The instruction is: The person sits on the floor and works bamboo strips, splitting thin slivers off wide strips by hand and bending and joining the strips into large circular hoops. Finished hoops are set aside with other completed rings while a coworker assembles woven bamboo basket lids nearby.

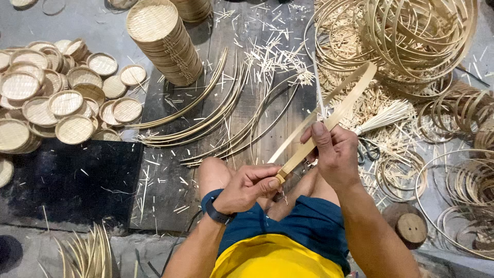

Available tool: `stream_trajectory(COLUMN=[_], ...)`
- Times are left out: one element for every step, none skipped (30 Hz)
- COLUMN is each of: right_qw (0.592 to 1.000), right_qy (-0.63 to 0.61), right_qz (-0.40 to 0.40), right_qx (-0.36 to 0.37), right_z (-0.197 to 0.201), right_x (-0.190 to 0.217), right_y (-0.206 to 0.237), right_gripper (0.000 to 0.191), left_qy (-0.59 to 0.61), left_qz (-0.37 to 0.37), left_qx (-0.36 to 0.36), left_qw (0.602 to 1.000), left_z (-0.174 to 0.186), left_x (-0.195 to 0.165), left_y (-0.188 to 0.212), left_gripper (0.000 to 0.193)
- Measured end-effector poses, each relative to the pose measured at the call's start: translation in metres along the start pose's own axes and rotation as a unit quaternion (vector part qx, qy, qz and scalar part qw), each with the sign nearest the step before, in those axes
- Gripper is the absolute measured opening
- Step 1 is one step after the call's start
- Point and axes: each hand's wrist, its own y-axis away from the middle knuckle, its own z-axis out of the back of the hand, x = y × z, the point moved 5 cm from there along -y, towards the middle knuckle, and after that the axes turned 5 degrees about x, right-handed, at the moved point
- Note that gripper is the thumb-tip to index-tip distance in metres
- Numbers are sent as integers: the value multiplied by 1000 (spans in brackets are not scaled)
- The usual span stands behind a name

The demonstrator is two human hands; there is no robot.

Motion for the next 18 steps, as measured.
stream_trajectory(right_qw=[1000, 1000, 999, 999, 999, 999, 999, 999, 999, 999, 999, 998, 999, 999, 998, 999, 999, 999], right_qy=[-10, -19, -29, -25, -22, -18, -5, 8, 21, 21, 22, 22, 14, 6, -3, 3, 10, 16], right_qz=[7, 14, 22, 23, 26, 28, 33, 37, 41, 38, 35, 32, 36, 40, 44, 38, 33, 27], right_qx=[2, 5, 7, 2, -2, -7, -13, -20, -27, -32, -36, -40, -38, -36, -34, -35, -35, -36], right_z=[-1, -2, -3, -3, -2, -2, -2, -2, -2, -3, -3, -2, -3, -4, -5, -6, -6, -6], right_x=[1, 1, 2, 3, 3, 4, 5, 6, 6, 6, 5, 5, 5, 4, 4, 3, 1, 0], right_y=[2, 3, 4, 5, 7, 7, 8, 10, 11, 12, 13, 13, 14, 14, 15, 15, 16, 16], right_gripper=[39, 39, 38, 39, 39, 39, 39, 39, 39, 39, 39, 38, 38, 38, 38, 38, 38, 37], left_qy=[2, 4, 6, -7, -21, -35, -32, -29, -27, -27, -27, -26, -35, -44, -54, -51, -49, -47], left_qz=[9, 19, 28, 22, 15, 8, 9, 10, 11, 11, 10, 9, 15, 21, 27, 34, 41, 48], left_qx=[-23, -47, -70, -72, -73, -75, -83, -91, -98, -103, -108, -113, -116, -118, -120, -119, -117, -117], left_qw=[1000, 999, 997, 997, 997, 997, 996, 995, 995, 994, 994, 993, 993, 992, 991, 991, 991, 991], left_z=[0, 1, 2, 1, 1, 0, 0, 0, 0, 0, 0, 1, 1, 3, 4, 4, 4, 4], left_x=[4, 7, 10, 10, 9, 9, 10, 10, 11, 11, 11, 11, 11, 11, 11, 12, 13, 14], left_y=[-1, -2, -1, -1, 0, 0, 0, -1, -1, -1, -1, -1, -1, 0, 0, 1, 2, 3], left_gripper=[37, 37, 37, 35, 33, 33, 32, 32, 31, 31, 31, 31, 31, 31, 31, 31, 30, 30])
